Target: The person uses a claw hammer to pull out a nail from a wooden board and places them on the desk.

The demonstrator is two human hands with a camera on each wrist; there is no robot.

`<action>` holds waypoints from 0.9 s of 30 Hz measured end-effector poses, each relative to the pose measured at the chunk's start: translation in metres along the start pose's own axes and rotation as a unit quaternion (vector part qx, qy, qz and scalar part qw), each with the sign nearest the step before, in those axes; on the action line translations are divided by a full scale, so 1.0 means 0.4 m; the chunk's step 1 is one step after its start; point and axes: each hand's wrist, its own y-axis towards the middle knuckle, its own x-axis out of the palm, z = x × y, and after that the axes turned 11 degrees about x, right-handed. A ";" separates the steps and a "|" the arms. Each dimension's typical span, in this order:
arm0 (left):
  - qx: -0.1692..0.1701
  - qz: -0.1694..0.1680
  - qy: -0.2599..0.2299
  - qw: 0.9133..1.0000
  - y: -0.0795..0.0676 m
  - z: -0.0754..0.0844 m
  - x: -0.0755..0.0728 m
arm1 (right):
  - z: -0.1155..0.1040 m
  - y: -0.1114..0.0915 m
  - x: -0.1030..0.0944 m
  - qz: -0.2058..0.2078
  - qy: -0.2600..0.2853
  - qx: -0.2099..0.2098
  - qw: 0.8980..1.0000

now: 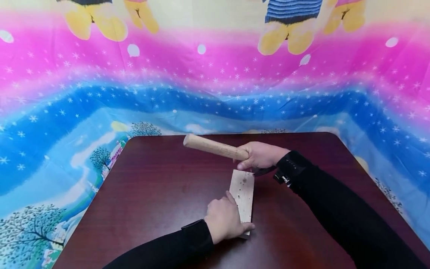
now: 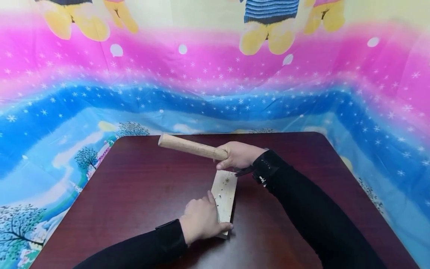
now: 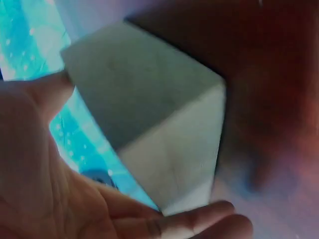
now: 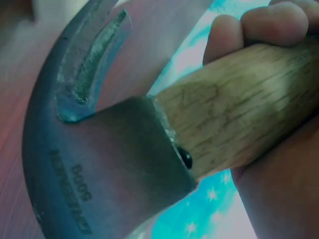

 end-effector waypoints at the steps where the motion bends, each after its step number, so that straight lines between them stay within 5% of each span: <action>1: 0.004 -0.003 -0.005 1.000 0.004 -0.008 -0.002 | -0.003 0.001 0.007 -0.006 -0.005 -0.009 1.000; 7: 0.045 -0.015 -0.028 0.998 0.033 -0.076 -0.025 | -0.007 0.009 0.033 -0.024 -0.030 -0.047 0.998; 14: 0.092 0.009 -0.041 0.995 0.075 -0.168 -0.020 | 0.007 0.023 0.052 -0.020 -0.026 -0.048 0.998; 21: 0.216 0.057 -0.047 0.974 0.109 -0.245 0.003 | 0.007 0.040 0.073 -0.006 -0.047 -0.041 0.998; 27: 0.232 0.052 -0.064 0.969 0.113 -0.259 -0.007 | -0.008 0.049 0.089 0.022 -0.051 -0.037 0.998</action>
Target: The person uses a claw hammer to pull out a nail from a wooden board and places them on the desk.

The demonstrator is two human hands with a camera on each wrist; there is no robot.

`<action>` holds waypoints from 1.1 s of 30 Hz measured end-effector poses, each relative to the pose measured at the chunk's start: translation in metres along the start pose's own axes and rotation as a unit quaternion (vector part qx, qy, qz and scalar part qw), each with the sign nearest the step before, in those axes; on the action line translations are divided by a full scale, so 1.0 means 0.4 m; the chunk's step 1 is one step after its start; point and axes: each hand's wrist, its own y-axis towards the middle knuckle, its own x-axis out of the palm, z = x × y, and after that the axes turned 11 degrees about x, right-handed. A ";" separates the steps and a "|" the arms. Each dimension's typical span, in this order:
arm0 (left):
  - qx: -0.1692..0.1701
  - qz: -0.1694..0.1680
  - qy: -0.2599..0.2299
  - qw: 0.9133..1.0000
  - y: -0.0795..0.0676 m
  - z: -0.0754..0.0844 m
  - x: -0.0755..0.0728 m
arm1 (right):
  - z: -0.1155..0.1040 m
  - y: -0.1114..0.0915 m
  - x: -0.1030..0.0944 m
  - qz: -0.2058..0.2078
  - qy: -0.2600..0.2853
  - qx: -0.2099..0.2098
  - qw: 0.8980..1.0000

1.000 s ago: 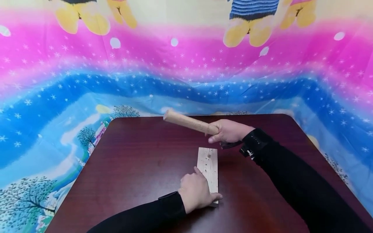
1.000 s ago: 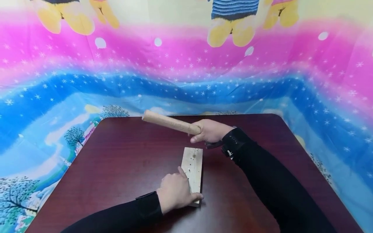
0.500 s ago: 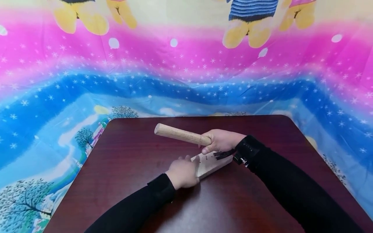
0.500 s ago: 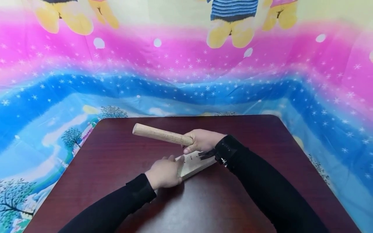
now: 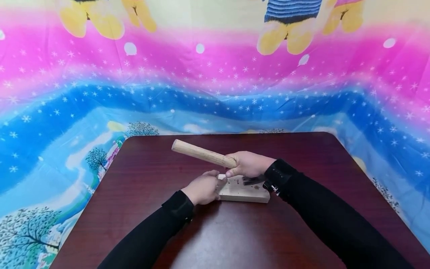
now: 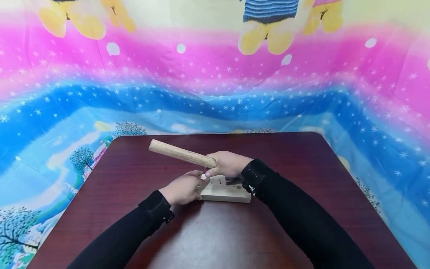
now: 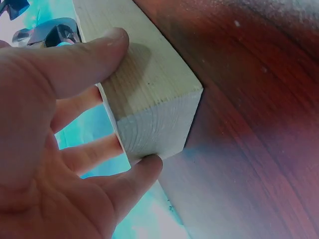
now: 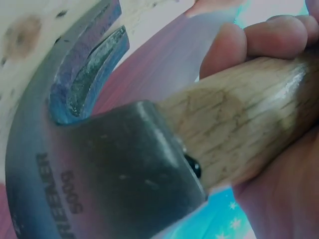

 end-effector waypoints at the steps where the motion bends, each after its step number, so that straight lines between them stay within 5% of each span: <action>1: -0.009 0.000 -0.006 1.000 0.000 0.001 -0.002 | -0.004 0.002 0.002 0.005 -0.001 0.000 1.000; 8: -0.070 0.015 -0.050 0.996 0.007 0.004 0.003 | -0.027 0.018 0.028 0.030 0.009 -0.001 1.000; 16: -0.023 0.017 -0.002 1.000 -0.002 0.000 0.010 | -0.036 0.022 0.041 0.048 0.013 0.004 0.999; 24: -0.033 0.010 -0.020 0.999 -0.008 0.006 0.005 | -0.035 0.020 0.036 0.053 0.000 0.004 0.999; 33: -0.022 0.033 -0.007 0.999 -0.003 0.011 0.002 | -0.043 0.022 0.041 0.072 0.047 -0.005 0.996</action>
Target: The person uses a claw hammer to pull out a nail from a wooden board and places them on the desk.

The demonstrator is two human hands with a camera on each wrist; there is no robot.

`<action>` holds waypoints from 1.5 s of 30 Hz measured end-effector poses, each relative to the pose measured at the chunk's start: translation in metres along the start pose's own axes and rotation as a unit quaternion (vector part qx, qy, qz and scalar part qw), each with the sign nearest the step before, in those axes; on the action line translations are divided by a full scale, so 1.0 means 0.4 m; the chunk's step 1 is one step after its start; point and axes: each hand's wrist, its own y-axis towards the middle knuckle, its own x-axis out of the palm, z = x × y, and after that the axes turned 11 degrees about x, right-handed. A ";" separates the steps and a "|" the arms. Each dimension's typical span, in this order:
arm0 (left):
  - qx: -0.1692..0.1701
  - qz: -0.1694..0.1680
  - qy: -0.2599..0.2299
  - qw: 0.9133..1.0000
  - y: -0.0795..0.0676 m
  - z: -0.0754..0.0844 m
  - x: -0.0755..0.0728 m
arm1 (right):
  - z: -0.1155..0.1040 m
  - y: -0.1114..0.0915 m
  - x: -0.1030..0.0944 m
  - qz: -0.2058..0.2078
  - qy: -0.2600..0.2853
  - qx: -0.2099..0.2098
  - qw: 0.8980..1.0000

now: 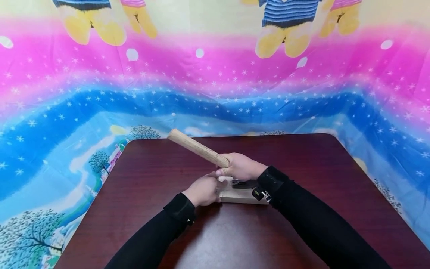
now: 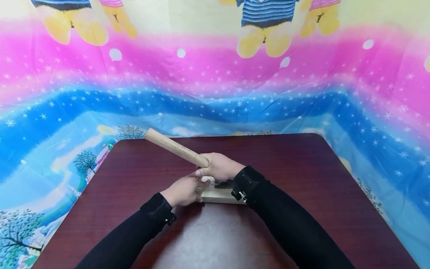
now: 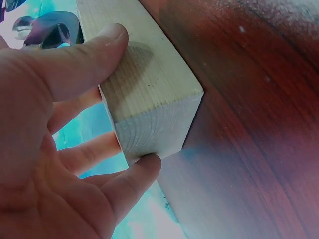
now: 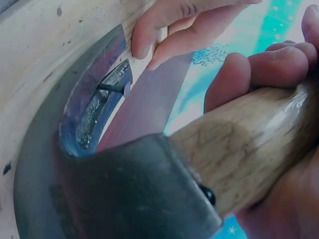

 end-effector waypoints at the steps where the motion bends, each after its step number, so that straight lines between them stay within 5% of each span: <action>1: 0.004 0.005 0.001 1.000 0.001 0.000 0.002 | -0.001 0.001 0.003 0.001 0.002 0.003 1.000; 14: 0.029 0.007 0.018 0.999 -0.005 -0.010 0.001 | -0.009 0.007 0.022 0.041 0.003 0.021 0.999; 18: 0.031 -0.007 0.026 0.999 0.000 -0.007 -0.009 | 0.008 -0.012 0.009 0.075 0.043 0.040 0.995; 24: -0.005 -0.025 0.000 1.000 0.006 -0.010 -0.018 | 0.037 -0.053 -0.010 0.145 0.162 0.071 0.974; 27: -0.023 -0.021 -0.018 0.999 0.005 -0.011 -0.011 | 0.043 -0.062 -0.006 0.155 0.165 0.064 0.972; 37: -0.039 -0.015 -0.044 0.998 -0.012 0.031 0.060 | 0.056 -0.106 0.011 0.070 0.202 0.117 0.970; 45: -0.050 -0.007 -0.037 0.998 -0.022 0.017 0.040 | -0.039 -0.077 -0.070 0.033 0.147 0.064 0.986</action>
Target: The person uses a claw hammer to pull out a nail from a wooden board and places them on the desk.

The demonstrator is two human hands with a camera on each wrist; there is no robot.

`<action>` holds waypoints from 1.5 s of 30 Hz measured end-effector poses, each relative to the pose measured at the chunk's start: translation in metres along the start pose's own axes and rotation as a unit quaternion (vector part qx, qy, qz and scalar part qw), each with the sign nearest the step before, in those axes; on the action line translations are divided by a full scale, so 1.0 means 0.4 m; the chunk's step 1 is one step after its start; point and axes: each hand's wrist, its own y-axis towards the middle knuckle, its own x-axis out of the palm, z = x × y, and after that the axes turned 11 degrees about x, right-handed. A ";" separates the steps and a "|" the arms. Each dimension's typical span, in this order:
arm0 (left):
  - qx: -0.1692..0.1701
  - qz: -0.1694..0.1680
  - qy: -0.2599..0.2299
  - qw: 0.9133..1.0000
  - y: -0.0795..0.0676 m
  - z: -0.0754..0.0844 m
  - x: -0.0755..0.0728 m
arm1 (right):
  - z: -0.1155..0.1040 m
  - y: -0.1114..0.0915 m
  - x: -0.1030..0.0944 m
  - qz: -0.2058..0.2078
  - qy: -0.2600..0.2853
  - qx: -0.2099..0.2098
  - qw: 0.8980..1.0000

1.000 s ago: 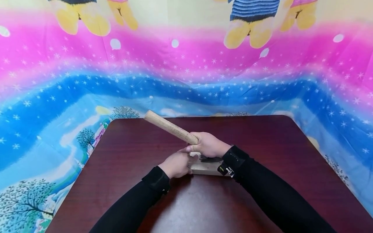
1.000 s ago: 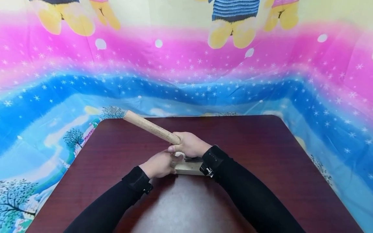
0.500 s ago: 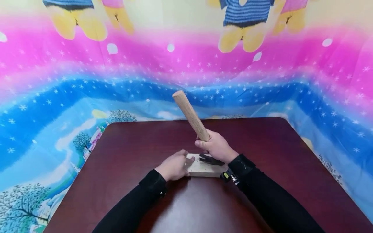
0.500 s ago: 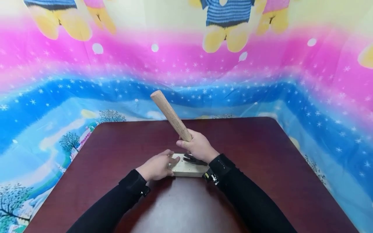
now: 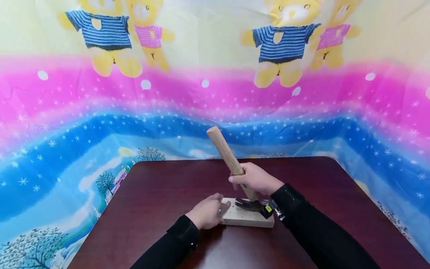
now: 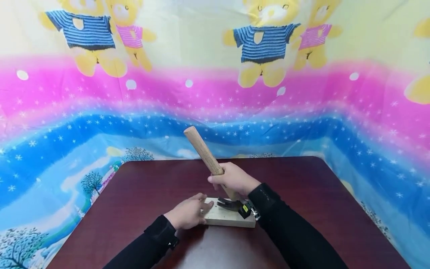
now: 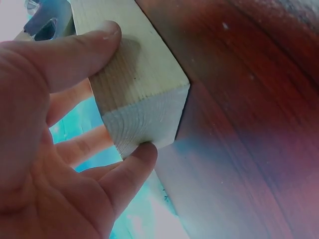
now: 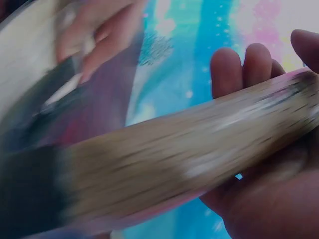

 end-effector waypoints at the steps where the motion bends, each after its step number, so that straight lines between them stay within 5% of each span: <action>1: 0.004 0.002 0.001 1.000 -0.001 -0.004 0.000 | -0.022 0.007 -0.006 -0.009 -0.002 -0.006 1.000; 7: 0.035 0.001 0.000 0.999 0.003 -0.015 -0.001 | -0.166 0.046 -0.045 -0.054 0.045 -0.048 0.996; 12: 0.027 0.007 0.003 1.000 0.003 -0.010 0.003 | -0.268 0.063 -0.068 -0.122 0.130 -0.083 0.980; 16: 0.018 0.011 -0.004 1.000 -0.004 -0.005 0.007 | -0.315 0.076 -0.074 -0.146 0.164 -0.067 0.973; 24: 0.008 0.008 -0.014 1.000 -0.007 -0.008 0.023 | -0.318 0.095 -0.049 -0.134 0.213 0.021 0.968; 35: 0.024 0.001 -0.029 0.999 0.004 -0.003 0.019 | -0.303 0.102 0.000 -0.128 0.190 0.007 0.973; 45: 0.022 0.015 -0.012 1.000 0.016 -0.020 0.017 | -0.278 0.070 -0.080 -0.101 0.255 -0.033 0.961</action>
